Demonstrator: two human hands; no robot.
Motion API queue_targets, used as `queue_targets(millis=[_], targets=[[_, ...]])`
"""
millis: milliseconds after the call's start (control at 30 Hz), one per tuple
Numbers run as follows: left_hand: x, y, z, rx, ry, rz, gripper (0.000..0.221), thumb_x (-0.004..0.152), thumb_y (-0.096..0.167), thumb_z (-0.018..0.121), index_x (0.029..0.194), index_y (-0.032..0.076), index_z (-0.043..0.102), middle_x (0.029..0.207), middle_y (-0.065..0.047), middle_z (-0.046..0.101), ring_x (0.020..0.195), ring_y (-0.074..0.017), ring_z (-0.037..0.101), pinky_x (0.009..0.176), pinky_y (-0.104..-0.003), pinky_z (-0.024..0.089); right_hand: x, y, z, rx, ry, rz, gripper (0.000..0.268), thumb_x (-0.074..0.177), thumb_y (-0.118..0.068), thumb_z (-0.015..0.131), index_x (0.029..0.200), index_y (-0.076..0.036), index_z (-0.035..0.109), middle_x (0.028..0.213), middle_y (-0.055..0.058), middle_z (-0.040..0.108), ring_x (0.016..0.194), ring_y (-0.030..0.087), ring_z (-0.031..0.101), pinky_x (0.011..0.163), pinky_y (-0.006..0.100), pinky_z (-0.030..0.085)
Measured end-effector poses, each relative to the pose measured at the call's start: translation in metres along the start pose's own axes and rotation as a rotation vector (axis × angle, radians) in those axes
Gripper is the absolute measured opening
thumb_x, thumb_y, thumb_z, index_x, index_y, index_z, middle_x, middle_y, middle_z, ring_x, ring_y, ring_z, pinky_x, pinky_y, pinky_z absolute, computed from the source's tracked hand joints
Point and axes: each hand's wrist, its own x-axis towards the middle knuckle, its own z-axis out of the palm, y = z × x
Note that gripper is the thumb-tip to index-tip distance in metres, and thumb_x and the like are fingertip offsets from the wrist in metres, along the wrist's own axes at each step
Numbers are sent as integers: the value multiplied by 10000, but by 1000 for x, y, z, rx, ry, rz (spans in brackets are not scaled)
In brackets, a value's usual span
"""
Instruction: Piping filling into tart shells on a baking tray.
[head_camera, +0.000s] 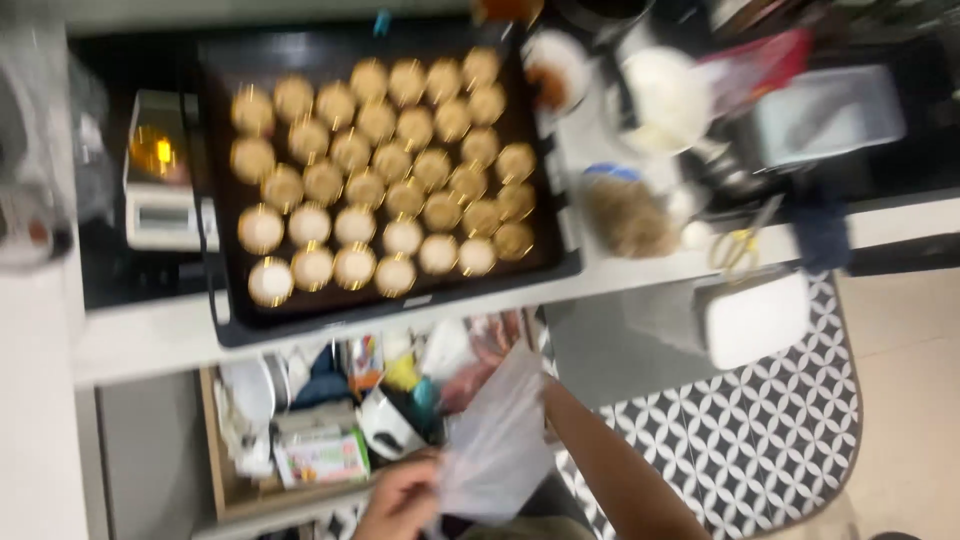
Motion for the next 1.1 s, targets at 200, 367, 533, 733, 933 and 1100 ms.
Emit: queue_targets(millis=[200,367,533,733,933,1100], targets=[[37,16,-38,120,283,-268,185,880,-89,659,874,19,510,737,-33,546,631,-91,498,554,-242,410,-186,-93,18,732,-222,-227,1241,746,-956,371,1444,68,448,1413,242,569,1299,384,565,1126,508,423],[99,84,16,86,336,-218,281,873,-59,660,1078,61,508,781,-28,678,618,-45,528,534,-205,396,-266,-100,40,259,-354,-622,1353,704,-979,477,1540,82,415,1569,253,469,1428,350,491,1196,489,352],[119,60,37,78,331,-215,403,882,-40,678,1257,46,559,834,-99,736,619,-68,541,535,-214,405,-264,-26,23,615,-139,-726,1215,628,-786,715,1491,9,401,1476,193,559,1345,327,574,1096,506,488],[130,16,27,74,59,-188,472,879,-10,690,1328,8,543,960,-151,815,793,-82,690,691,-205,521,-312,-99,46,353,514,-541,354,967,-220,803,1090,103,728,889,119,709,724,163,602,619,299,441],[171,-38,17,319,18,-440,623,778,106,814,1341,55,554,1045,-169,800,819,-191,727,718,-322,550,-351,-126,8,316,556,-748,148,945,-112,751,876,14,718,765,4,695,681,69,603,619,241,475],[251,-82,115,239,-162,-576,816,721,176,831,1443,187,452,1196,-73,758,1011,-219,743,828,-388,552,-387,-136,-42,143,668,-755,228,931,-88,772,798,-60,588,708,-53,596,634,39,517,557,231,405]])
